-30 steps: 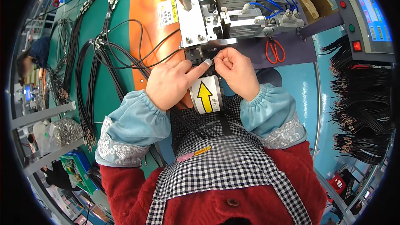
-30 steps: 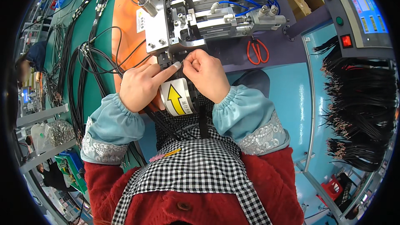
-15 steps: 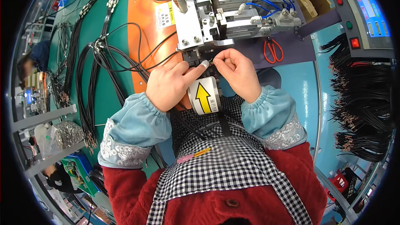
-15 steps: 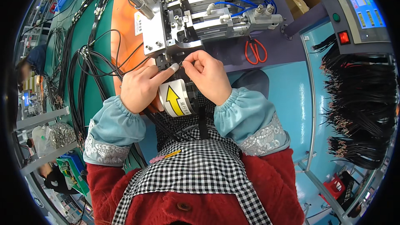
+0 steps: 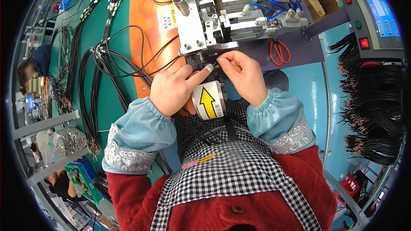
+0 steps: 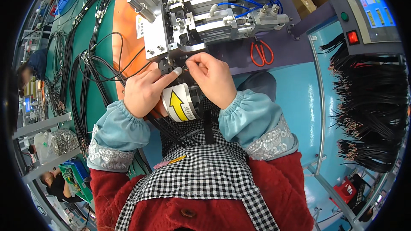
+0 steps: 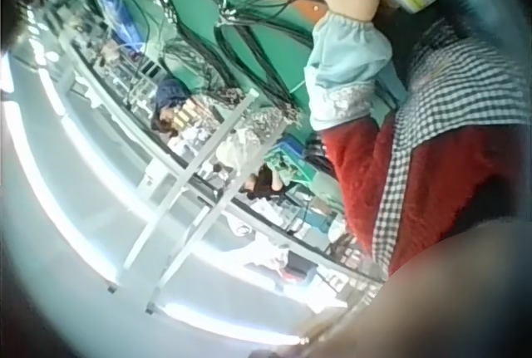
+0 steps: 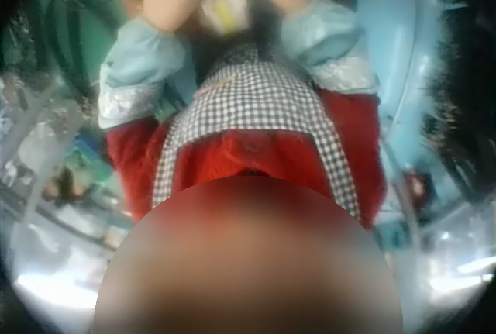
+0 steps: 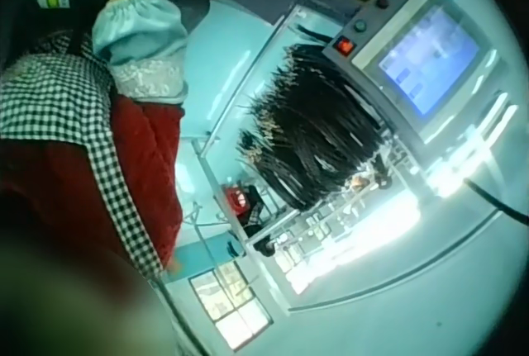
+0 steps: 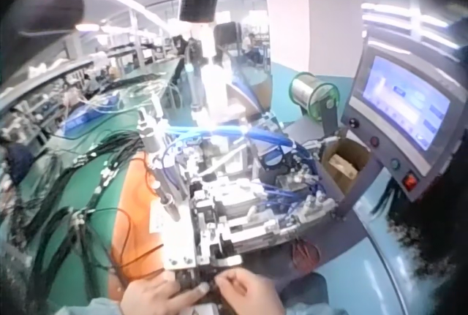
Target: The person assembles electronic wiring harnesses by inserting wires into connectors using a processing machine and pliers.
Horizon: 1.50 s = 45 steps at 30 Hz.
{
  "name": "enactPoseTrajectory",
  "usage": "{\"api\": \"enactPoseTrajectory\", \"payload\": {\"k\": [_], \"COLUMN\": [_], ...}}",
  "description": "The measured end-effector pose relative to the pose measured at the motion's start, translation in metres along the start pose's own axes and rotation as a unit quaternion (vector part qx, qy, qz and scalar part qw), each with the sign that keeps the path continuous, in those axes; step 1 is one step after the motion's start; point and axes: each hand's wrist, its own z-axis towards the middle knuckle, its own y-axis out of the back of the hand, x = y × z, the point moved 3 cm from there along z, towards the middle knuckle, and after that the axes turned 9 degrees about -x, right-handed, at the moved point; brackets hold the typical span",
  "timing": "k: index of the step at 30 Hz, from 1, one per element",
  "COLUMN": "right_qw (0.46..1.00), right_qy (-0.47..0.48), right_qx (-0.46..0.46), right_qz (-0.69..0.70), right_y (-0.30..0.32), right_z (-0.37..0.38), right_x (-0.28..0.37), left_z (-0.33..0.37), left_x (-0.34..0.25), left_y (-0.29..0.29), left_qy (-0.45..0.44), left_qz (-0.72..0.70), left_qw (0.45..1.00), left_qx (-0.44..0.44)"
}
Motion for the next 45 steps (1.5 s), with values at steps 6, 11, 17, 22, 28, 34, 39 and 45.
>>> {"api": "enactPoseTrajectory", "payload": {"k": [6, 11, 17, 22, 28, 34, 39, 45], "right_qw": [0.999, 0.999, 0.995, 0.994, 0.998, 0.989, 0.895, 0.917], "right_qy": [0.007, -0.031, -0.078, -0.078, -0.03, -0.075, 0.091, 0.207], "right_qx": [0.014, 0.013, 0.033, 0.038, -0.001, 0.125, 0.347, 0.327], "right_qz": [-0.042, 0.007, 0.051, 0.061, 0.047, 0.027, -0.264, -0.097], "right_y": [-0.003, -0.011, -0.011, -0.009, 0.001, 0.032, 0.027, 0.006], "right_z": [-0.001, 0.002, 0.003, 0.004, -0.003, -0.051, -0.09, -0.103], "right_x": [0.006, -0.013, -0.015, -0.022, -0.01, 0.042, 0.027, 0.007], "left_z": [-0.007, -0.007, -0.027, -0.038, -0.033, -0.025, -0.049, -0.049], "left_x": [0.004, 0.005, 0.014, 0.018, 0.026, 0.052, 0.004, -0.048], "left_y": [-0.005, -0.003, 0.008, 0.001, -0.004, -0.005, 0.021, 0.052], "left_qy": [0.031, 0.046, 0.038, 0.06, 0.068, 0.059, 0.086, 0.006], "left_qz": [-0.051, -0.064, -0.061, -0.098, -0.075, 0.032, -0.05, -0.134], "left_qw": [0.998, 0.997, 0.996, 0.992, 0.994, 0.995, 0.991, 0.987], "left_qx": [0.01, -0.006, -0.058, -0.06, -0.039, -0.071, -0.088, -0.083]}}
